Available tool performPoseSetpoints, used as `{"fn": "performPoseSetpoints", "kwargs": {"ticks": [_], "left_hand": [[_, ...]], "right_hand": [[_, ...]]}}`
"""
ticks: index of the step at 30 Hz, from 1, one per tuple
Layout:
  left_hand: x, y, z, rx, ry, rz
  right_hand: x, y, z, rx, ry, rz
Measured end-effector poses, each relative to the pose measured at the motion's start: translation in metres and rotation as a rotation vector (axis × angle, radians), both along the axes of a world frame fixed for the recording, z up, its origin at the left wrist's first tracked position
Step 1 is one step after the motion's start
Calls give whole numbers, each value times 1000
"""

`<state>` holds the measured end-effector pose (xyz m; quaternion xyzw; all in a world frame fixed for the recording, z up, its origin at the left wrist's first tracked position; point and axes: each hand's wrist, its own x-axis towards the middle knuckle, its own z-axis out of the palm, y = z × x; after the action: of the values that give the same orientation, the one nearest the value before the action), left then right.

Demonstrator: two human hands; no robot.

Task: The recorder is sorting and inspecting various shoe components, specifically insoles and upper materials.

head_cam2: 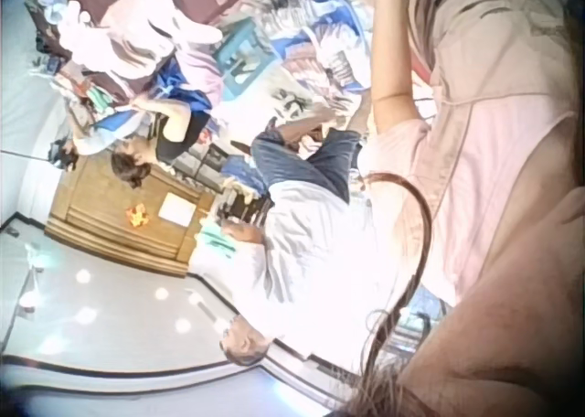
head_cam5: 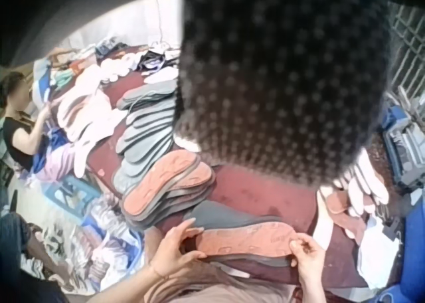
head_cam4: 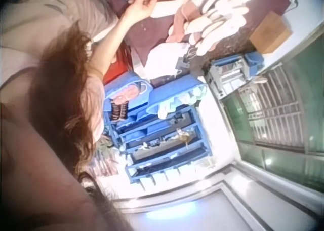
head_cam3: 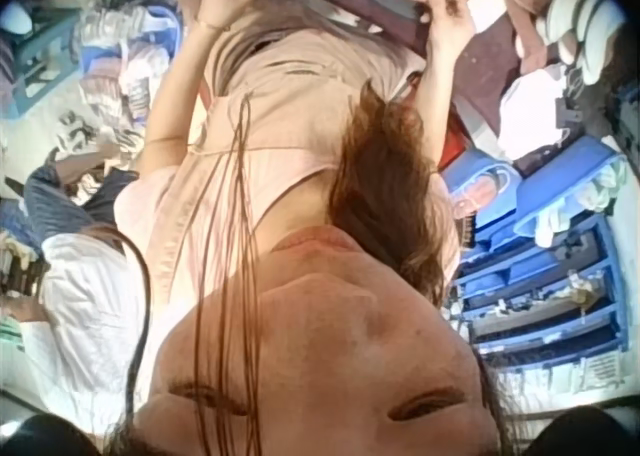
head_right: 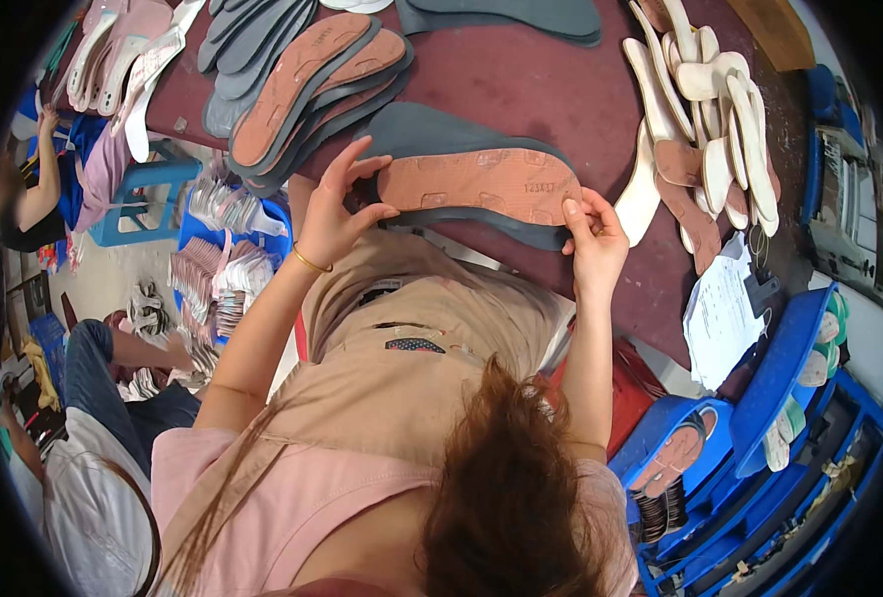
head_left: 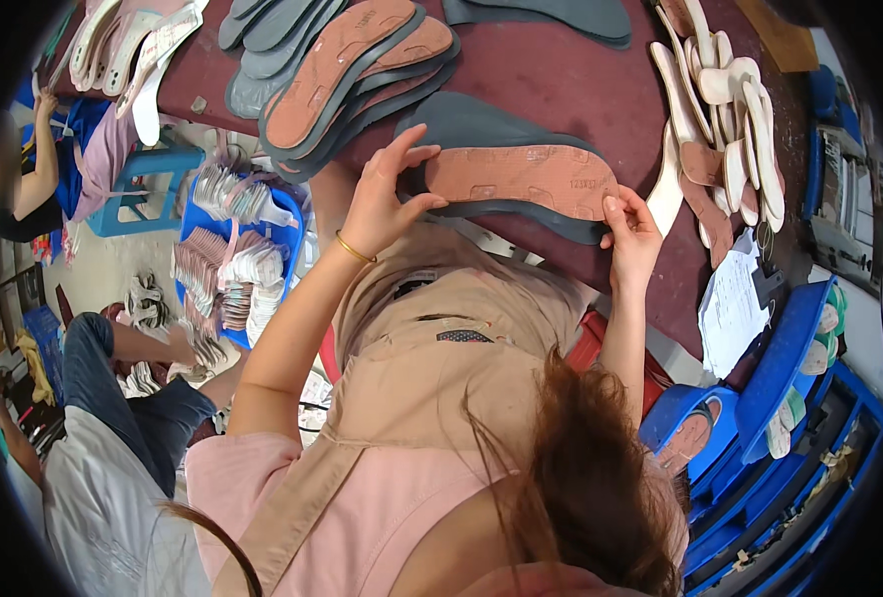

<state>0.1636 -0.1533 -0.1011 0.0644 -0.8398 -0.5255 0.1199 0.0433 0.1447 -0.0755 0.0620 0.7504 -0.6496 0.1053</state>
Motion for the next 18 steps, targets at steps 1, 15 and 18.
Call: {"fn": "performPoseSetpoints", "kwargs": {"ticks": [1, 15, 18], "left_hand": [[1, -1, 0, -36, -10, -26], [-22, 7, 53, -640, -181, -263], [-52, 26, 39, -527, 135, -286]], "right_hand": [[1, 1, -2, 22, -1, -1], [2, 2, -12, 211, 102, -1], [1, -2, -14, 195, 82, -18]]}}
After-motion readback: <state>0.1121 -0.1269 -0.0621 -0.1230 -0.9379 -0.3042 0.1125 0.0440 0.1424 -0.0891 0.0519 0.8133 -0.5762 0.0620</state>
